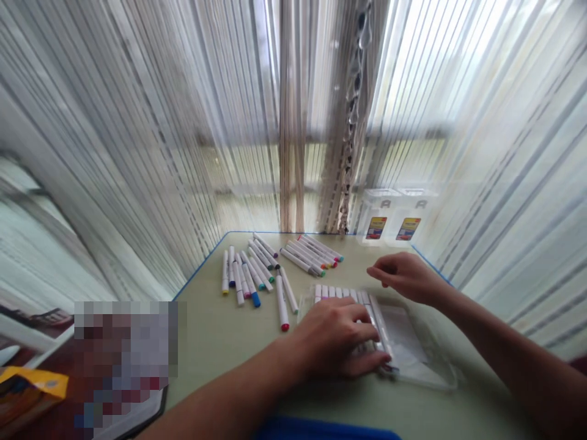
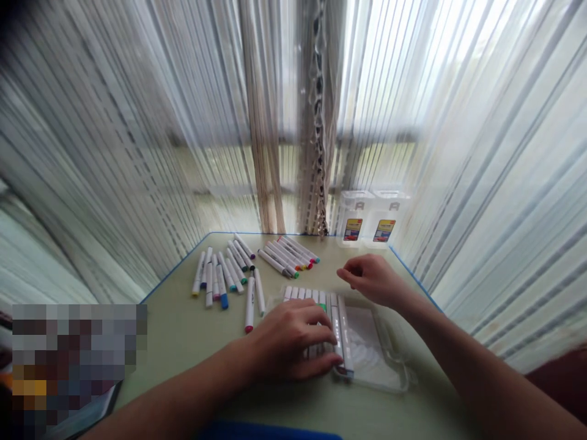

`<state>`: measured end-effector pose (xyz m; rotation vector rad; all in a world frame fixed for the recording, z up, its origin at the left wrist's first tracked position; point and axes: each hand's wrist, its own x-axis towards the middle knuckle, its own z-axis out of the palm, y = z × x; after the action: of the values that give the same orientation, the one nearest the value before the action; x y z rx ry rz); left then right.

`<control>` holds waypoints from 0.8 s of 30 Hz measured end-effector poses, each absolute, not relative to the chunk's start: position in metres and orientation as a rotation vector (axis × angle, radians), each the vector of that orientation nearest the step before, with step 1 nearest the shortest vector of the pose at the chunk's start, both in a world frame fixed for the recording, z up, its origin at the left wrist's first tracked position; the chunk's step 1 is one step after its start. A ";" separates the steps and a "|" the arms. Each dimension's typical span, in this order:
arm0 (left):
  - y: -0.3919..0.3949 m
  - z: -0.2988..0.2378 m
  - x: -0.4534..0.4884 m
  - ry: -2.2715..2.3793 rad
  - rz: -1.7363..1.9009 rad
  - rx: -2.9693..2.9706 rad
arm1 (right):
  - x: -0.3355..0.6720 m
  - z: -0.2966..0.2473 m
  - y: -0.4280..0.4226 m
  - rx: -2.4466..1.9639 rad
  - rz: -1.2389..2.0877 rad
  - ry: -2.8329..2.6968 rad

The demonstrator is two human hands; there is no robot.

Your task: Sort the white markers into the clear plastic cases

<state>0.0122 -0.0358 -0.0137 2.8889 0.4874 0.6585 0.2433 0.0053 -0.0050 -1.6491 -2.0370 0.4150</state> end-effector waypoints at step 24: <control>0.019 0.006 -0.043 1.845 0.761 2.497 | 0.239 -0.023 0.012 -1.372 0.150 -2.137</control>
<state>-0.0431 0.0194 0.0056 2.4973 1.8445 0.7614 0.2393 0.0116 -0.0231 -1.3720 -2.1372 0.1496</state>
